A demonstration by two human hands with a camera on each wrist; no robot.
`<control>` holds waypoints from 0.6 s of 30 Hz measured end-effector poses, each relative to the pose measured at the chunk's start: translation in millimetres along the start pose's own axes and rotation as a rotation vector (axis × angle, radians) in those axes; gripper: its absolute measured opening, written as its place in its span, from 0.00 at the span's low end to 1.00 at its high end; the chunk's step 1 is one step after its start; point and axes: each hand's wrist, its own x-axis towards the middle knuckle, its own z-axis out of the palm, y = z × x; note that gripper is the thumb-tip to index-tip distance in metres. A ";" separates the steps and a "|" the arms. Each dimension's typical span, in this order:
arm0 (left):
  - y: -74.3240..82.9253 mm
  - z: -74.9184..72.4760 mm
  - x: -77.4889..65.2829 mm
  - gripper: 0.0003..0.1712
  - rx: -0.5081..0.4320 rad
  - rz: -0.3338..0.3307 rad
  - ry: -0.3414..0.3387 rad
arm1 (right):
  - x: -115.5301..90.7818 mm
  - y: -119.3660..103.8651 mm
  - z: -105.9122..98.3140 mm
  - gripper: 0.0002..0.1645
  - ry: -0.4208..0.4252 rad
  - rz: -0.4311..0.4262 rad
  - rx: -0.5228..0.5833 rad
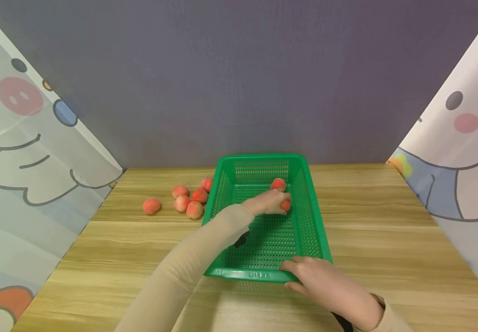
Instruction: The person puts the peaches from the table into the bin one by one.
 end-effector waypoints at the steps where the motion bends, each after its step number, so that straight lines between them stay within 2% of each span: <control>1: 0.0 0.6 0.6 0.27 0.000 -0.001 -0.001 | 0.2 0.0 -0.1 0.15 -0.002 0.002 0.003; 7: 0.6 2.5 2.5 0.28 0.028 -0.003 0.002 | 0.5 0.2 -0.4 0.15 -0.008 0.003 0.014; 18: 3.0 5.1 1.4 0.26 0.015 -0.002 -0.002 | 0.7 0.9 0.1 0.15 -0.033 0.025 0.031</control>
